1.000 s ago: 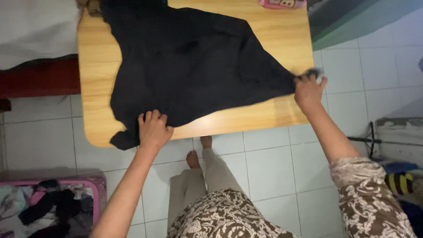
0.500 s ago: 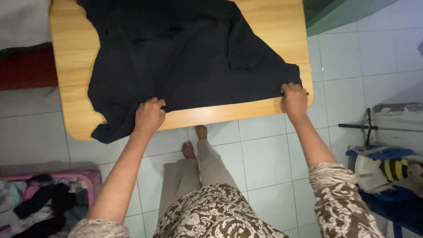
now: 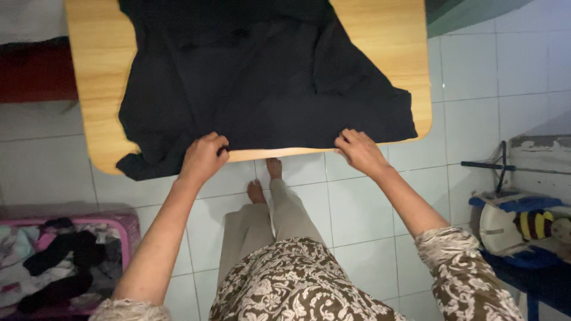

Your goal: The person folds a black shirt on a wooden table, smoothing the fabric by hand and folding the sides and bottom inward to create a rectangular shape.

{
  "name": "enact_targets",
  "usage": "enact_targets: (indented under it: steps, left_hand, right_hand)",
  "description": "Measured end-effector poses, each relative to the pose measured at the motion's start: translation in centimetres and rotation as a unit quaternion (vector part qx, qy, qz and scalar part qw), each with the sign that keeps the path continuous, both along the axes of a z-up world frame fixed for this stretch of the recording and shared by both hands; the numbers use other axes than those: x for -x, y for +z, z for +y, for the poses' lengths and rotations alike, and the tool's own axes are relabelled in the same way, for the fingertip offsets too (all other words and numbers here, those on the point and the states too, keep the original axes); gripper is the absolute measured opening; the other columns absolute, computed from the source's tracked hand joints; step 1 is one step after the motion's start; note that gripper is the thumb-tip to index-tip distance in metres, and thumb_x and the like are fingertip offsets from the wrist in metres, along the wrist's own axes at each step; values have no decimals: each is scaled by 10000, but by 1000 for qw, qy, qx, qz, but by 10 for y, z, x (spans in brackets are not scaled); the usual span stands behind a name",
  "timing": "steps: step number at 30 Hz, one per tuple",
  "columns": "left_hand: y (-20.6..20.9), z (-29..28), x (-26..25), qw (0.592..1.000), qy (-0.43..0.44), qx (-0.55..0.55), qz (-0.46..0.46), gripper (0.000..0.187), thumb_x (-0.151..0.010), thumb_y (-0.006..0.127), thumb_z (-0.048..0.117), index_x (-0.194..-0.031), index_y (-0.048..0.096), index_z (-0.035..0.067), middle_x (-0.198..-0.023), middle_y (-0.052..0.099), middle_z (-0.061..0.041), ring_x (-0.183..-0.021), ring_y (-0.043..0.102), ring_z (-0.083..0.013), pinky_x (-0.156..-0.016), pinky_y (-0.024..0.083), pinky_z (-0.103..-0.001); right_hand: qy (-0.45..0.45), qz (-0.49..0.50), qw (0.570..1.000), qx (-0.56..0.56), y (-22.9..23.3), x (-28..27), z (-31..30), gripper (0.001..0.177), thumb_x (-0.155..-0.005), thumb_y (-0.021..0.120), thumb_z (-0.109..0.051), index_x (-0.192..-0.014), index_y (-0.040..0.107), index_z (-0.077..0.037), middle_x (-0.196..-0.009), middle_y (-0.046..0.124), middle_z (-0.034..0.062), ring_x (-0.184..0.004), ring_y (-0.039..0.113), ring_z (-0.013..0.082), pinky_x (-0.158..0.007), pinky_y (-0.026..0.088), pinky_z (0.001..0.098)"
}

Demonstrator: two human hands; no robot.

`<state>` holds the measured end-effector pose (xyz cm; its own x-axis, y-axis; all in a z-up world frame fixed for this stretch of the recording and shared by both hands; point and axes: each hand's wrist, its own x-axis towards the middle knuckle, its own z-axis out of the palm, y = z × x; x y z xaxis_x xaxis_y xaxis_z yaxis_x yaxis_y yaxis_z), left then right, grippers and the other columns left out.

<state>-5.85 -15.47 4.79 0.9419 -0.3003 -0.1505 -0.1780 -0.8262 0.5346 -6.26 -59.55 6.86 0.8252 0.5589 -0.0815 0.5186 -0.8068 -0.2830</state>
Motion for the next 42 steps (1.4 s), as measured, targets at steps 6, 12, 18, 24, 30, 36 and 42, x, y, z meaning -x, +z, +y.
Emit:
enact_targets:
  steps: [6,12,18,24,30,36,42]
  left_hand:
    - [-5,20,-7,993,54,103,30,229,-815,708,119,-1029,760,56,-951,726,-127,-877,709,-314,-794,566,-423]
    - [1,4,19,998,-21,54,16,198,-759,725,105,-953,764,95,-807,703,-90,-856,682,-298,-773,512,-460]
    - [6,13,23,983,32,177,41,130,-827,709,132,-950,724,93,-877,682,-51,-910,674,-276,-845,542,-442]
    - [-11,95,-4,935,321,15,-148,356,-829,756,133,-1164,668,55,-1190,618,-201,-1151,572,-410,-969,452,-504]
    - [-86,146,-64,867,466,164,-67,547,-846,807,262,-1263,576,-6,-1117,672,-205,-1055,636,-350,-926,507,-433]
    - [-101,144,-126,819,479,298,109,356,-863,785,238,-1078,705,-33,-1027,757,-175,-951,713,-242,-854,541,-355]
    - [-87,163,-154,820,470,325,26,342,-753,808,185,-1057,750,40,-1073,768,-131,-1011,728,-233,-888,546,-334]
  right_hand:
    - [-3,-7,1000,29,3,7,-19,96,-932,674,-133,-999,660,-66,-1009,618,70,-981,608,277,-851,486,411]
    - [2,-22,1000,5,10,7,4,133,-911,669,-137,-1034,686,-89,-982,618,84,-940,610,286,-794,469,418]
    - [-11,57,991,123,18,-12,-9,97,-940,619,-145,-994,698,-125,-976,659,58,-994,645,251,-815,462,437]
    - [-36,98,981,165,26,-57,33,196,-940,675,-295,-1018,713,-119,-1011,690,76,-993,696,291,-856,520,455]
    - [13,31,999,-25,19,-117,149,224,-916,684,-206,-1110,711,-96,-1104,664,124,-1025,686,357,-860,563,442]
    - [-40,5,996,-77,22,-191,271,384,-963,675,-263,-1304,639,-91,-1207,626,157,-1011,679,388,-842,572,464]
    - [-58,76,994,52,-18,-286,339,647,-839,772,-442,-1330,574,-69,-1167,672,189,-996,685,427,-809,550,516]
